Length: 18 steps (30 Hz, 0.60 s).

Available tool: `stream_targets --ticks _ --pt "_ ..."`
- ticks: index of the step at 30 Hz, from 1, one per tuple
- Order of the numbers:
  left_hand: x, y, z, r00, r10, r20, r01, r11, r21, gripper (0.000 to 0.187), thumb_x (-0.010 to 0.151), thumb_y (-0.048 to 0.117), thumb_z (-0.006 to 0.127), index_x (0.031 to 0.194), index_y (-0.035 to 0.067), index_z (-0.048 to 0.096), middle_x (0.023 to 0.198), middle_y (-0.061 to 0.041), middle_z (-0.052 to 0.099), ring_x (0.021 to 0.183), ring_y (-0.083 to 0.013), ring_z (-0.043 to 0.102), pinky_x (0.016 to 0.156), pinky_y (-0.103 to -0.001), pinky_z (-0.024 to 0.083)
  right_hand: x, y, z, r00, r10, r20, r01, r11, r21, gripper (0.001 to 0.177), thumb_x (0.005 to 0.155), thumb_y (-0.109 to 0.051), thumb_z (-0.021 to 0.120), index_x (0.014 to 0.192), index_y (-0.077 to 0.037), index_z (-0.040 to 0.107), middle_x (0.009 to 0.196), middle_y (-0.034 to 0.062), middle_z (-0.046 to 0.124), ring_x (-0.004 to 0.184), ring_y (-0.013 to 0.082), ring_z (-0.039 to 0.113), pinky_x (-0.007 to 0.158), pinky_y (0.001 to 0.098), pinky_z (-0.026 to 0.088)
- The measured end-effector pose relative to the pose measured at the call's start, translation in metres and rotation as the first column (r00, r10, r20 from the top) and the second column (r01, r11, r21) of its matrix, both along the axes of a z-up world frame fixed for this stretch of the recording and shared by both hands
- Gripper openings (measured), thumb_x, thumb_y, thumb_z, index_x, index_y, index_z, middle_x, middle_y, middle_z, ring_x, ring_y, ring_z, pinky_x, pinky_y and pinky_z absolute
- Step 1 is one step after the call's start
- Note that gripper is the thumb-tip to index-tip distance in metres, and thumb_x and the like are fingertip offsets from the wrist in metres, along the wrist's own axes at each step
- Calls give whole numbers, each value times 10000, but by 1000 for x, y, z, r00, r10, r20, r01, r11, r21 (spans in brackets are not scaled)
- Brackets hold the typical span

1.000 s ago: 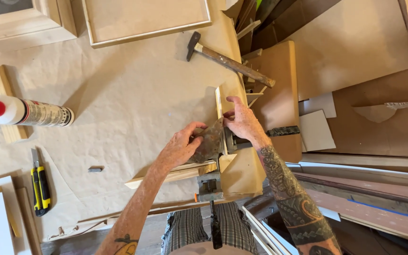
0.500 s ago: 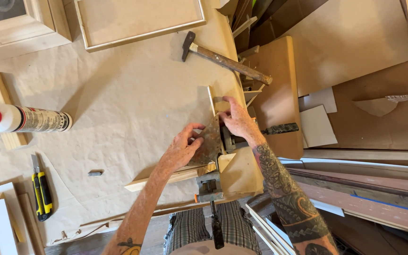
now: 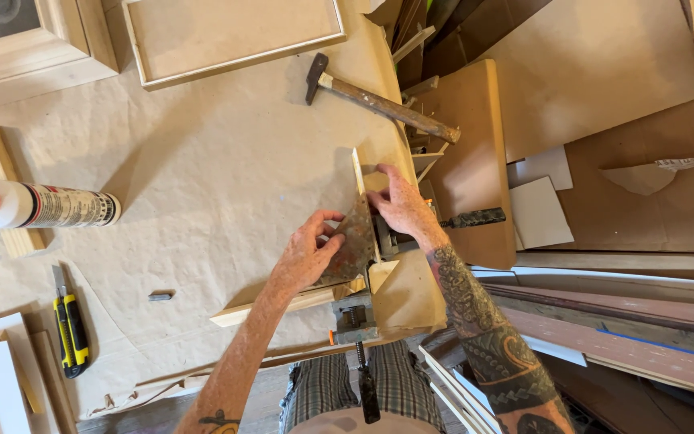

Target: Applying wood glue to small timber strips and securing them in a corner clamp to assemble a frame, using a speed square for alignment.

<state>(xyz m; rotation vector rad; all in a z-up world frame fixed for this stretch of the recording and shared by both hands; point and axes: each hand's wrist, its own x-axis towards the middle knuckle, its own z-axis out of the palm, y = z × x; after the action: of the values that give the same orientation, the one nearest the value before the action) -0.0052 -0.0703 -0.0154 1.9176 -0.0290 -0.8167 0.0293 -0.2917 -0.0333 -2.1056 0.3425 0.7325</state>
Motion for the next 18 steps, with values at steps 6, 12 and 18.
stream_targets --ticks 6,12,18 --pt "-2 -2 2 999 20 26 -21 1000 20 366 953 243 670 1315 210 627 1007 -83 762 888 -234 746 811 -370 610 -1 -3 -10 1000 -8 27 8 1000 -5 680 991 -416 605 1567 -182 329 1187 122 757 1214 326 666 1089 505 496" --pt "-4 -9 5 998 43 35 -44 999 27 360 954 236 676 1309 194 634 1002 -93 766 869 -235 746 784 -369 613 -2 -4 -13 999 -17 28 17 1000 13 682 997 -434 602 1568 -182 329 1192 124 754 1209 311 672 1077 495 511" --pt "-3 -14 -3 998 56 36 -58 996 68 356 955 250 676 1308 218 645 1023 -83 774 904 -240 756 794 -370 611 -3 -4 -5 999 -24 44 23 1000 18 657 1008 -390 601 1566 -166 337 1177 139 755 1198 320 676 1050 497 532"
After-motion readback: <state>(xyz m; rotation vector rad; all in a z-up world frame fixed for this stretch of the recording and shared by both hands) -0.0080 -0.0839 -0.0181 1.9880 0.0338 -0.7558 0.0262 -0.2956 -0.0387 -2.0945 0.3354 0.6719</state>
